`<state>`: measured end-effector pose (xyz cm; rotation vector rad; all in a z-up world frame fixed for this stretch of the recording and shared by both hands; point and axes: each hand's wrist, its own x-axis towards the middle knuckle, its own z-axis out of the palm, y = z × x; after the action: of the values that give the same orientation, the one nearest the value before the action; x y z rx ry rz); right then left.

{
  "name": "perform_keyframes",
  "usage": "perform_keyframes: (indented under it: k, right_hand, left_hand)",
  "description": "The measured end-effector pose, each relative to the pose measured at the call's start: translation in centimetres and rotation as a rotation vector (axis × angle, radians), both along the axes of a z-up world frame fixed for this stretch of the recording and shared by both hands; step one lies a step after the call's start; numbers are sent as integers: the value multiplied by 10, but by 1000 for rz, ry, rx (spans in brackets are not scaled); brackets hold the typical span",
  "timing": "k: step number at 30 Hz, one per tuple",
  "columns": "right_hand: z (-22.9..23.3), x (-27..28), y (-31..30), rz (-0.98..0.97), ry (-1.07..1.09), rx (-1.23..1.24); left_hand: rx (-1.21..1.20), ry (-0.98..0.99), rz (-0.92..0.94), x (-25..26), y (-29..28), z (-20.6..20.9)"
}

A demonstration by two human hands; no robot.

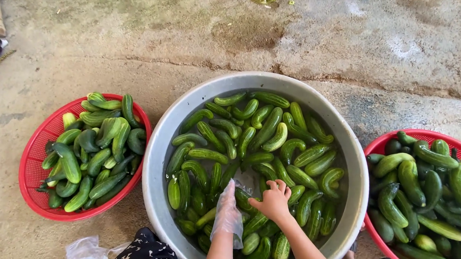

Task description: Washing a large quantity of cucumbers in a plastic tub filled with water and sorting them into baskets.

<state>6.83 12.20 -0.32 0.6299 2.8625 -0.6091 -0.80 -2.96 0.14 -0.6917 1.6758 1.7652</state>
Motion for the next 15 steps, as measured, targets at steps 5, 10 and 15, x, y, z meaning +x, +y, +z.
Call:
perform_keyframes:
  k: [5, 10, 15]
  right_hand:
    - [8, 0, -4, 91, -157, 15]
    - [-21, 6, 6, 102, -129, 57]
    - [-4, 11, 13, 121, -69, 55]
  left_hand:
    - [-254, -6, -180, -12, 2, -5]
    - [-731, 893, -764, 0, -21, -98]
    - [-729, 859, -768, 10, -14, -73]
